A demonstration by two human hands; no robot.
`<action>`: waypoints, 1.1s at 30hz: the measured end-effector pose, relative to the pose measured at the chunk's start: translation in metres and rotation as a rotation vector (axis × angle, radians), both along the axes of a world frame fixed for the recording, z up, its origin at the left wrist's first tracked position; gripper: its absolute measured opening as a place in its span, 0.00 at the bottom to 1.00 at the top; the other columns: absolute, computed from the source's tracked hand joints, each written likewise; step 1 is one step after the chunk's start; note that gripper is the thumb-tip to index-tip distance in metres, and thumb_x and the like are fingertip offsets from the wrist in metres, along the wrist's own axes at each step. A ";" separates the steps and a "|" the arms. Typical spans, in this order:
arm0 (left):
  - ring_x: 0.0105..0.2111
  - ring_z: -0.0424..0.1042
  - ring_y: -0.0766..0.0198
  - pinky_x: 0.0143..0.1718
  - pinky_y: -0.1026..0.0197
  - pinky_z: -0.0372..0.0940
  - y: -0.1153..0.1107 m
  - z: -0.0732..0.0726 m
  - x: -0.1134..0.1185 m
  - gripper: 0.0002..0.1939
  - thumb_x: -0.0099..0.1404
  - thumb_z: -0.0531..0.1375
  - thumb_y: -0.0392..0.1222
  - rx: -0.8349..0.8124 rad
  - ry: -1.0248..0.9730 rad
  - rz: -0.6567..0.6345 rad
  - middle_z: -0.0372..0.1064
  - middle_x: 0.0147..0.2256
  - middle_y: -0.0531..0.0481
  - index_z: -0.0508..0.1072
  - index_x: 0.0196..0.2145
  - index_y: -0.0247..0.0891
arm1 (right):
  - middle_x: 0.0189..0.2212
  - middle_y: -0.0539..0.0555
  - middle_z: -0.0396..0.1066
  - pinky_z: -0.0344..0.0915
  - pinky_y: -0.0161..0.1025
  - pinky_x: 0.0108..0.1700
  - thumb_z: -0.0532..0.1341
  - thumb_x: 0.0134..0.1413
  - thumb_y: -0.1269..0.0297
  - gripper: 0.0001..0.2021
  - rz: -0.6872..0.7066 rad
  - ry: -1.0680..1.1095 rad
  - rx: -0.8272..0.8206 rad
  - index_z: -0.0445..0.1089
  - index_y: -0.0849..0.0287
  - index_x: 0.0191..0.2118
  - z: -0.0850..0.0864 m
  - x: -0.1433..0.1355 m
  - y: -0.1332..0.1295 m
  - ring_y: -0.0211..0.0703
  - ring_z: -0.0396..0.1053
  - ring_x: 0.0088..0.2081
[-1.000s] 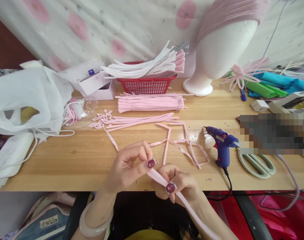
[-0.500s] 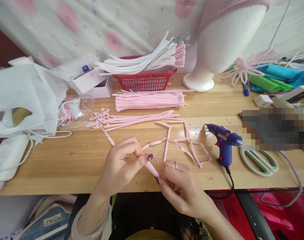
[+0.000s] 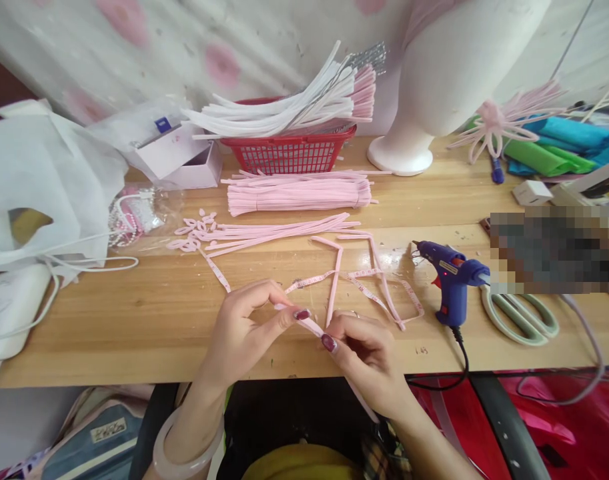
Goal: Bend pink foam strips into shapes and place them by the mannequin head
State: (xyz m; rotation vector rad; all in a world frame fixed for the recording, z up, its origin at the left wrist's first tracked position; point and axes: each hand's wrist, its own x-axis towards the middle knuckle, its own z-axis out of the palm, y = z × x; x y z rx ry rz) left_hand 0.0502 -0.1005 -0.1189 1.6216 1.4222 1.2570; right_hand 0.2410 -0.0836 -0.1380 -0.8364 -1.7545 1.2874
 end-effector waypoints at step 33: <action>0.35 0.70 0.63 0.46 0.54 0.65 -0.020 -0.004 0.035 0.09 0.61 0.62 0.28 0.474 0.038 -0.057 0.69 0.33 0.52 0.69 0.36 0.40 | 0.20 0.48 0.66 0.59 0.31 0.24 0.58 0.58 0.76 0.07 -0.368 -0.083 0.463 0.71 0.60 0.33 -0.002 -0.001 -0.014 0.34 0.64 0.20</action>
